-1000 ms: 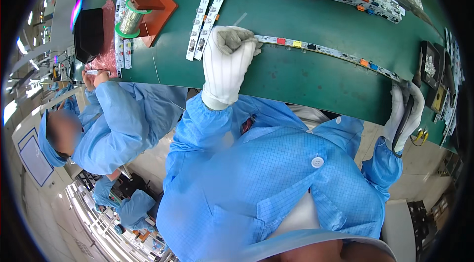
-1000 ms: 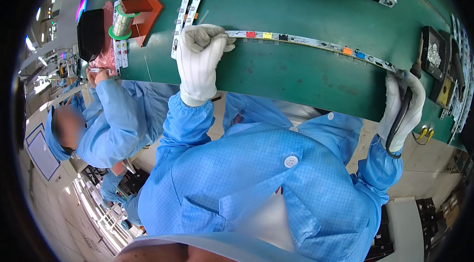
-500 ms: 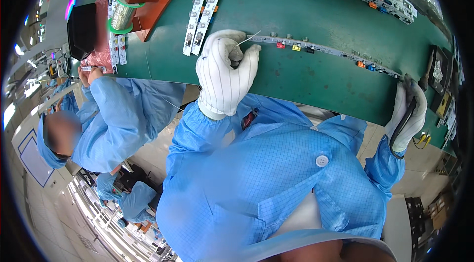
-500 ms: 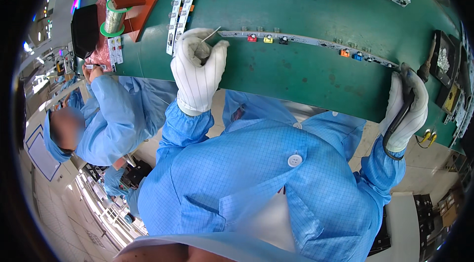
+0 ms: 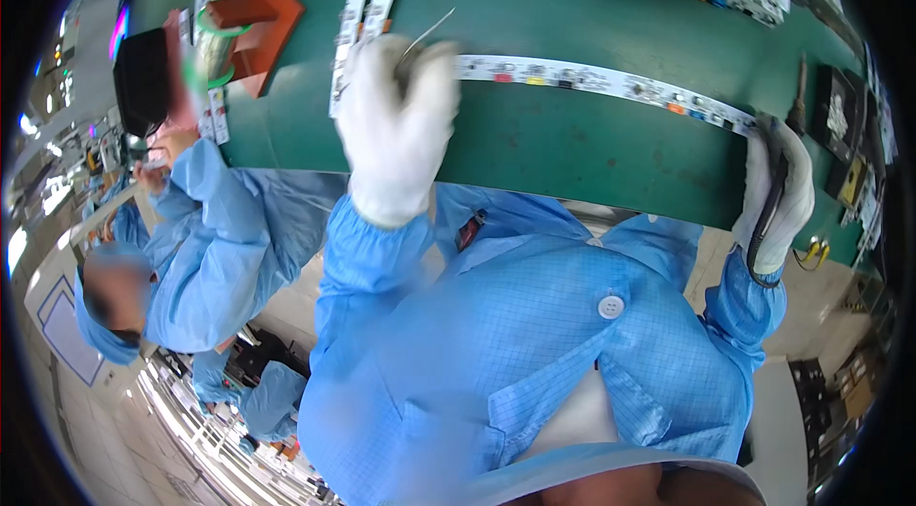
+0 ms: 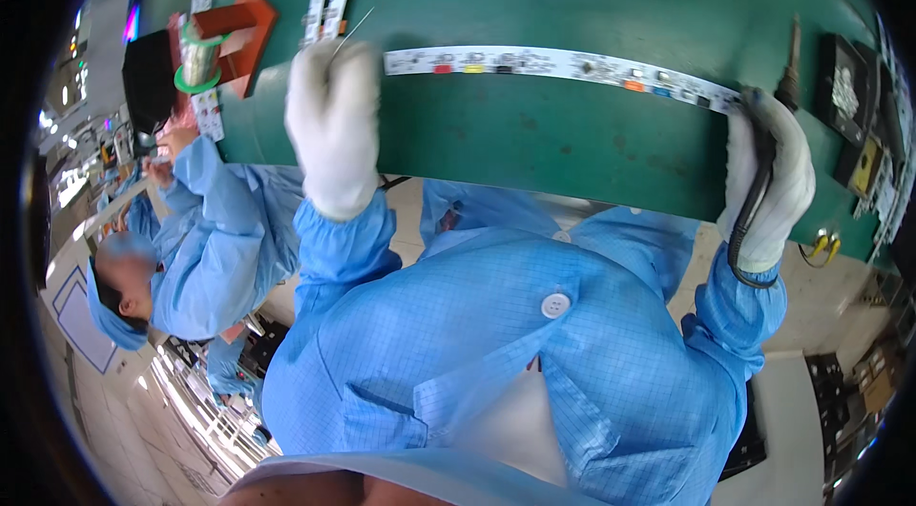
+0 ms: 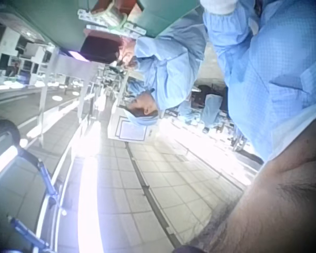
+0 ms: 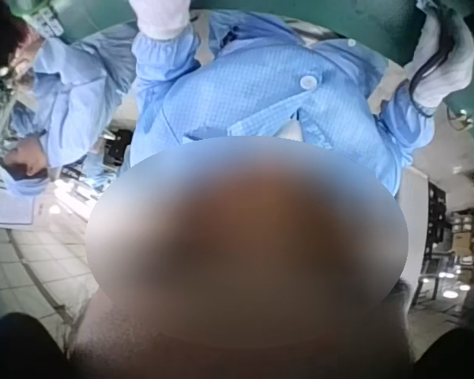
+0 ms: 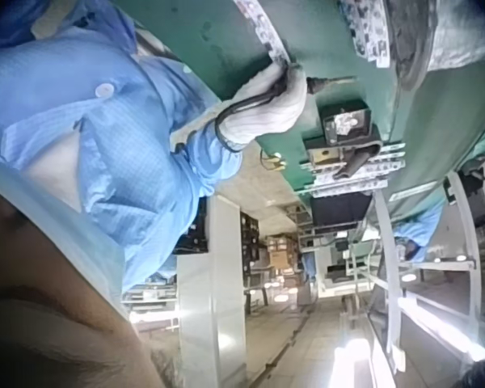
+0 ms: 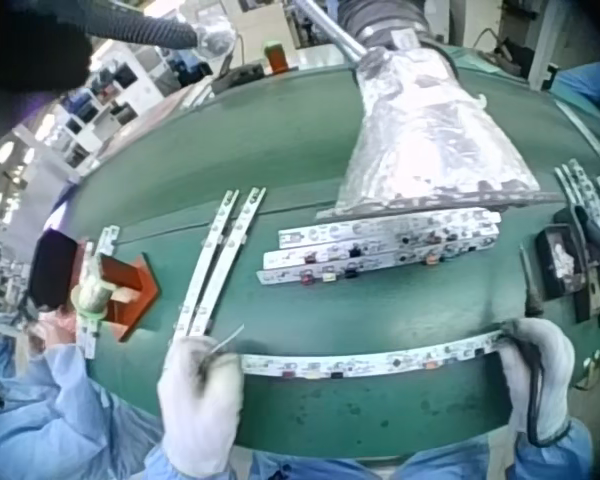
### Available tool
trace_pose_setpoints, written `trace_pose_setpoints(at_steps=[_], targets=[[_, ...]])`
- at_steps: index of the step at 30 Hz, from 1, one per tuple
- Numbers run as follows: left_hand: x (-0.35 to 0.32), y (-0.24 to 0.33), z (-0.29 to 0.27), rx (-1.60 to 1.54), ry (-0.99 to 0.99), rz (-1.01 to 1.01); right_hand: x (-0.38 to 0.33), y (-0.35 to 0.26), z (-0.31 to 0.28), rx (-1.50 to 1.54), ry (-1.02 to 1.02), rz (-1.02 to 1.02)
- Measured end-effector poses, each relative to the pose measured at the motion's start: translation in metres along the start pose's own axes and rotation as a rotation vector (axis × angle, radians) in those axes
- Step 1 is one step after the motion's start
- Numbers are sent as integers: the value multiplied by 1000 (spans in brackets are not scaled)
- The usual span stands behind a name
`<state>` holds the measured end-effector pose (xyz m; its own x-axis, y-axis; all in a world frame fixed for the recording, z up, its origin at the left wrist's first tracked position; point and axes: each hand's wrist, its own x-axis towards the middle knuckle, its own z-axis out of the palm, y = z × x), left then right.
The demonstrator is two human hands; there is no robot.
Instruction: Soldering electrical components and wiring onto flexible LED strips at an assembly workbench.
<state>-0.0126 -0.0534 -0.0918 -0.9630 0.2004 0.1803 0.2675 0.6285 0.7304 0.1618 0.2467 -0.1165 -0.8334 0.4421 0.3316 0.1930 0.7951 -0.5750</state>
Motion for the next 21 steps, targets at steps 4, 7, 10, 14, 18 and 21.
trace_pose_setpoints(at_steps=[4, 7, 10, 14, 18, 21], targets=[[-26, 24, -5, -511, -223, -176, 12, -10, -15, 33, -20, -33], [-32, 33, 13, -287, -457, 4, 2, -1, -21, 161, 101, 211], [-34, 34, 41, -60, -375, 394, 2, 11, -36, 201, 97, 218], [-38, 46, 65, 31, -288, 530, 10, 13, -57, 231, 57, 252], [-31, 61, 88, 36, -215, 606, 29, 8, -62, 410, -35, 333], [-29, 68, 106, 100, -178, 712, 39, 16, -54, 520, -148, 290]])
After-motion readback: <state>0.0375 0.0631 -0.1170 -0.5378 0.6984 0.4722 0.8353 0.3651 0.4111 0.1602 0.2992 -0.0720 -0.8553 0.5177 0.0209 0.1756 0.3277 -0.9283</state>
